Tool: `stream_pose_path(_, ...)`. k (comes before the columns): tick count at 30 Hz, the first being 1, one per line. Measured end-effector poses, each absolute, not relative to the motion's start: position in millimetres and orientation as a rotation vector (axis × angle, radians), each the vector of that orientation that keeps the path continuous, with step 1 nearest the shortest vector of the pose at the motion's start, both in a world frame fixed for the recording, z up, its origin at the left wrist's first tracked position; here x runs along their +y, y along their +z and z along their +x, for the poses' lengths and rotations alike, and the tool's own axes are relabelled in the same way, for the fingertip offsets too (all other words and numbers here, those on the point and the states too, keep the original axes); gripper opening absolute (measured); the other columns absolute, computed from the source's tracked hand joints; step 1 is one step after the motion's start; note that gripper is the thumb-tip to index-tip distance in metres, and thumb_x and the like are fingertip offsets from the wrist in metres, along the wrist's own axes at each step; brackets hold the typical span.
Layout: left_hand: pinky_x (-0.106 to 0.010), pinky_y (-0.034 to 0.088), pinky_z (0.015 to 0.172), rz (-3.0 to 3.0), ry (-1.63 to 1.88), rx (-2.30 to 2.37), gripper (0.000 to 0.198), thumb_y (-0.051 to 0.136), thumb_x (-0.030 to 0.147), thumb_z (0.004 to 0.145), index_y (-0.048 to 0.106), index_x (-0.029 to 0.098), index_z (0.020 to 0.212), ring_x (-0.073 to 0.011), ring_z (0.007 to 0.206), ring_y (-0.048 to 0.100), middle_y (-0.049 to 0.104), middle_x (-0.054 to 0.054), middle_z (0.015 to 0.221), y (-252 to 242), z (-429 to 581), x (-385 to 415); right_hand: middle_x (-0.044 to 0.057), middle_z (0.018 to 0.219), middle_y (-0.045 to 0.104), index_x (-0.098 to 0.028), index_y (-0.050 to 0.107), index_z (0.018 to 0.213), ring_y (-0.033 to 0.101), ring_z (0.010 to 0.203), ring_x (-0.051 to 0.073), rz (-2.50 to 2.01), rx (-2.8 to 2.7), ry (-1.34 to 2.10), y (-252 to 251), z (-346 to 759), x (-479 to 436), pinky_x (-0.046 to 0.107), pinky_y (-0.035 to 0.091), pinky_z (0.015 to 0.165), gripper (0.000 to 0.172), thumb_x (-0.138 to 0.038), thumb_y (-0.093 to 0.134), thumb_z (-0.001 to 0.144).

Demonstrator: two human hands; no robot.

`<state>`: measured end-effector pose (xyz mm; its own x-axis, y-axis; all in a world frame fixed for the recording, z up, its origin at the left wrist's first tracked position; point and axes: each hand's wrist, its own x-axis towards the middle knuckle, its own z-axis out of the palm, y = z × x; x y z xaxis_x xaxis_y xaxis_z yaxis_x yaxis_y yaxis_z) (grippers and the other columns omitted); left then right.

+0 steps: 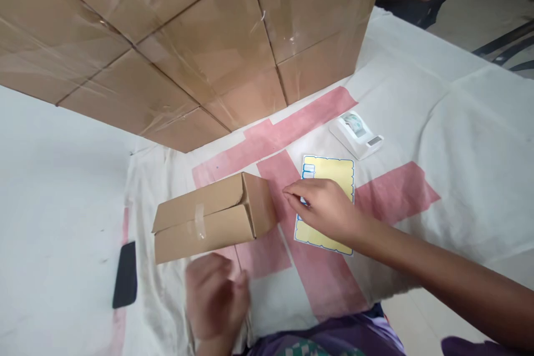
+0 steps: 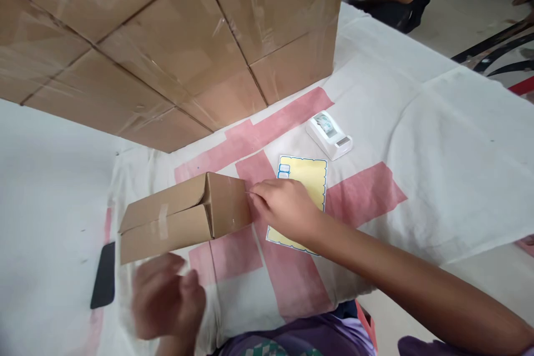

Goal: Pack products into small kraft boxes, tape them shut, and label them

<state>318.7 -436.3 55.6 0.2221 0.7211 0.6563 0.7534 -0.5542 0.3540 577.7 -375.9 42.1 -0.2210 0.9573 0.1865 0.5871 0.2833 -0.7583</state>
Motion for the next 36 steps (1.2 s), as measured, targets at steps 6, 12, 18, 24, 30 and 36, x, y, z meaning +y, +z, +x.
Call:
stream_pose_path(6, -0.055, 0.042, 0.106, -2.382, -0.864, -1.296, 0.053, 0.058, 0.047, 0.095, 0.059, 0.019, 0.141, -0.0366, 0.124, 0.063, 0.071, -0.019, 0.124, 75, 239, -384, 0.005, 0.088, 0.078, -0.018, 0.073, 0.094, 0.069, 0.075, 0.020, -1.512, -2.036, 0.717, 24, 537, -375, 0.030, 0.035, 0.061, 0.024, -0.020, 0.049, 0.098)
stream_pose_path(12, -0.050, 0.040, 0.113, -2.491, -0.686, -1.184, 0.071, 0.045, 0.069, 0.093, 0.058, 0.020, 0.143, -0.0342, 0.130, 0.060, 0.069, -0.017, 0.131, 73, 238, -382, 0.005, 0.083, 0.076, -0.015, 0.073, 0.095, 0.069, 0.071, 0.017, -1.379, -1.963, 0.484, 10, 524, -380, 0.030, 0.040, 0.062, 0.023, -0.016, 0.050, 0.097)
stream_pose_path(18, -0.049, 0.044, 0.109, -2.469, -0.713, -1.192, 0.070, 0.045, 0.069, 0.093, 0.061, 0.020, 0.141, -0.0351, 0.128, 0.062, 0.071, -0.017, 0.129, 73, 239, -381, 0.004, 0.073, 0.072, -0.012, 0.073, 0.089, 0.062, 0.063, 0.016, -1.230, -1.937, 0.200, 8, 523, -384, 0.032, 0.045, 0.060, 0.023, -0.014, 0.052, 0.098)
stream_pose_path(24, -0.050, 0.047, 0.104, -2.464, -0.735, -1.184, 0.069, 0.045, 0.069, 0.093, 0.063, 0.019, 0.138, -0.0363, 0.124, 0.065, 0.072, -0.017, 0.126, 71, 239, -379, 0.005, 0.073, 0.070, -0.008, 0.072, 0.103, 0.062, 0.066, 0.015, -1.126, -1.981, 0.117, 4, 530, -383, 0.031, 0.047, 0.059, 0.016, -0.011, 0.058, 0.098)
stream_pose_path(30, -0.049, 0.048, 0.103, -2.448, -0.733, -1.183, 0.070, 0.044, 0.069, 0.094, 0.065, 0.018, 0.136, -0.0362, 0.123, 0.065, 0.073, -0.018, 0.123, 70, 241, -378, 0.008, 0.082, 0.072, -0.003, 0.068, 0.117, 0.061, 0.070, 0.018, -1.098, -2.080, 0.093, 1, 531, -389, 0.033, 0.047, 0.057, 0.027, -0.005, 0.052, 0.097)
stream_pose_path(36, -0.047, 0.048, 0.102, -2.448, -0.704, -1.204, 0.070, 0.042, 0.070, 0.094, 0.064, 0.019, 0.137, -0.0345, 0.124, 0.065, 0.073, -0.017, 0.124, 72, 244, -378, 0.011, 0.091, 0.069, 0.000, 0.051, 0.142, 0.062, 0.072, 0.021, -1.179, -2.124, 0.540, 10, 528, -421, 0.034, 0.050, 0.056, 0.048, -0.009, 0.046, 0.096)
